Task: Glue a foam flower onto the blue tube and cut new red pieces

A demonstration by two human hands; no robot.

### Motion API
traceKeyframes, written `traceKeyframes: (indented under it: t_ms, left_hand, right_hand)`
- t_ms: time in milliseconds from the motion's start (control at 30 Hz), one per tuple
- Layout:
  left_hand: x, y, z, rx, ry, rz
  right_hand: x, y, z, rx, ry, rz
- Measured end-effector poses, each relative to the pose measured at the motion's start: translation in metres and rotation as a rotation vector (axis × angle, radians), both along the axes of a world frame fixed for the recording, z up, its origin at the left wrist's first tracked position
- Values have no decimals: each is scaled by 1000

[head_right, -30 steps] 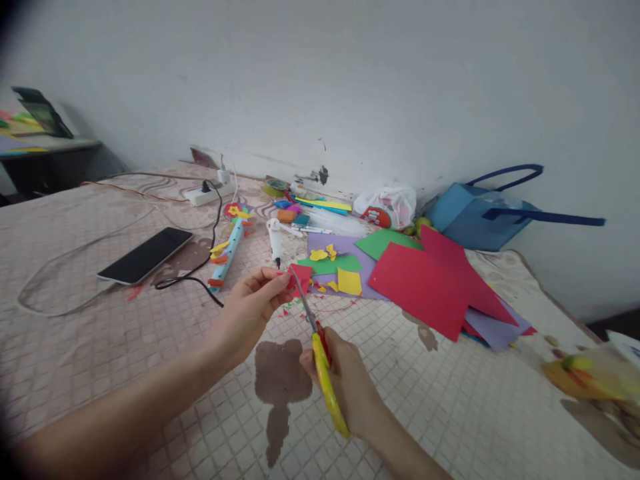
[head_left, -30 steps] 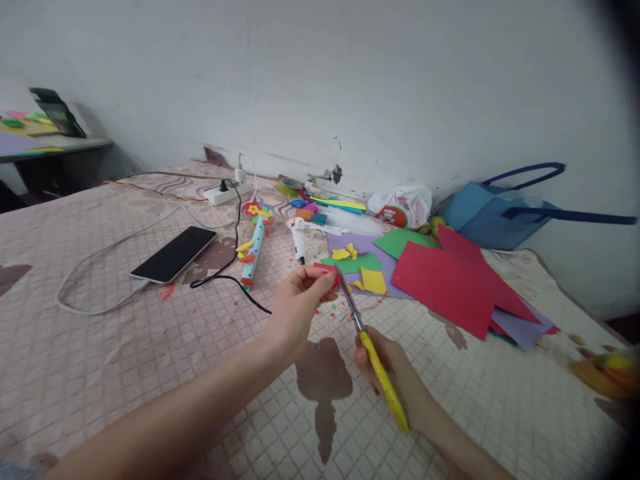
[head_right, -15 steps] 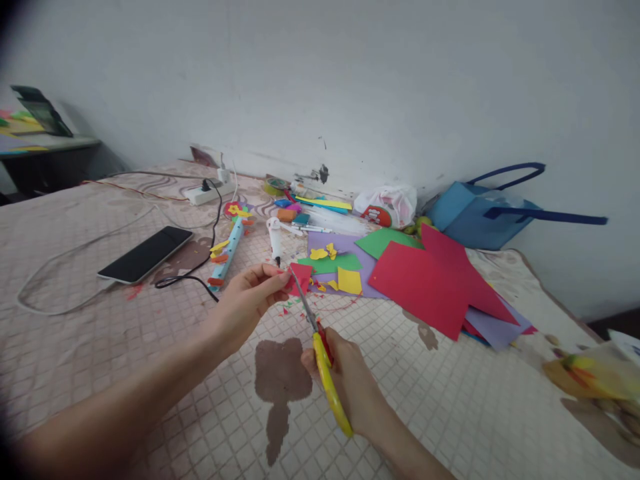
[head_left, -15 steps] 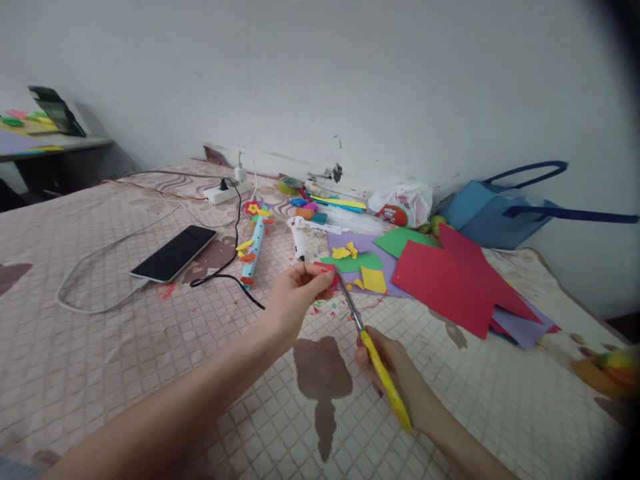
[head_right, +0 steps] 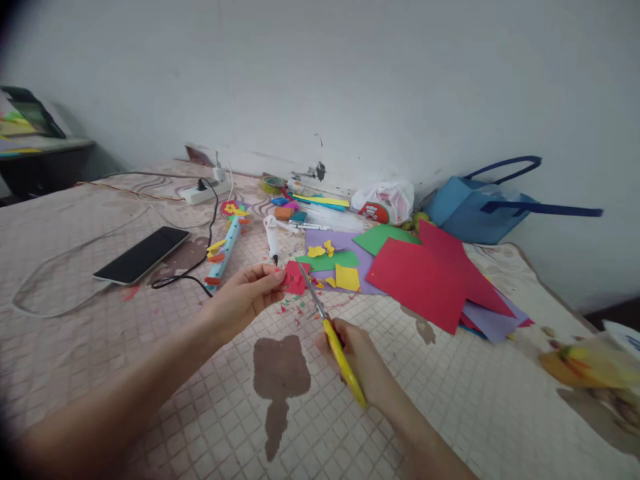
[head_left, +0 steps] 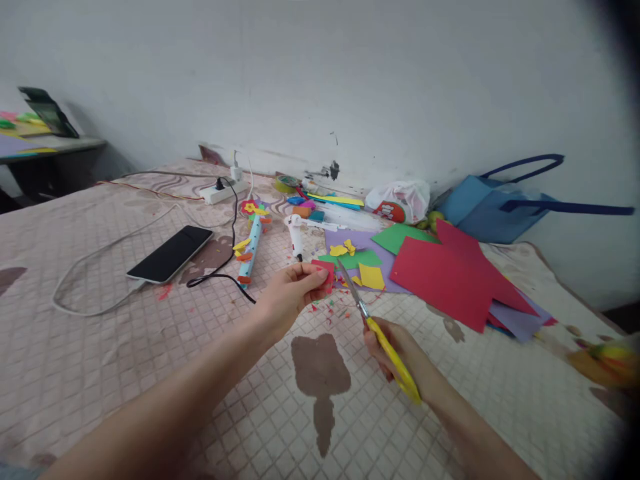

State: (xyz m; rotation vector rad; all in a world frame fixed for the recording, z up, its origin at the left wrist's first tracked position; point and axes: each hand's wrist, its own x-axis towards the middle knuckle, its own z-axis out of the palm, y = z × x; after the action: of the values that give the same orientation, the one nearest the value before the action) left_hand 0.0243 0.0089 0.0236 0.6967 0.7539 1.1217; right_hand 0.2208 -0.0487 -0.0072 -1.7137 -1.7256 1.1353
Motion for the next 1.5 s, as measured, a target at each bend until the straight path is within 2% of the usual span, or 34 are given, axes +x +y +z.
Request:
traceKeyframes:
  t_ms: [100, 167, 233, 333, 433, 533, 600, 733, 933, 1200, 1500]
  left_hand:
    - [0, 0, -2, 9, 4, -13]
    - [1, -1, -5, 8, 22, -32]
    - [2, -2, -8, -1, 52, -63]
    - [5, -4, -14, -16, 88, -110]
    - [8, -5, -16, -7, 103, -127]
    - [9, -6, -16, 33, 108, -116]
    - [10, -6, -15, 55, 120, -95]
    - [10, -7, -15, 76, 157, -73]
    - [9, -7, -16, 157, 221, -78]
    - [9, -9, -14, 292, 318, -35]
    - [9, -6, -18, 228, 296, -48]
  right_hand:
    - [24, 17, -2, 135, -193, -50]
    - [47, 32, -1, 229, -464, -155]
    - [72, 45, 0, 204, -737, -293]
    - [102, 56, 0, 149, -869, -392]
    - [103, 52, -3, 225, -702, -386]
    - [77, 38, -2, 271, -349, -310]
    - [54, 26, 3, 229, -156, -186]
    - [22, 8, 13, 137, 13, -23]
    - [14, 6, 16, 103, -27, 106]
    - [22, 11, 12, 187, -70, 85]
    - [24, 8, 12, 240, -213, 123]
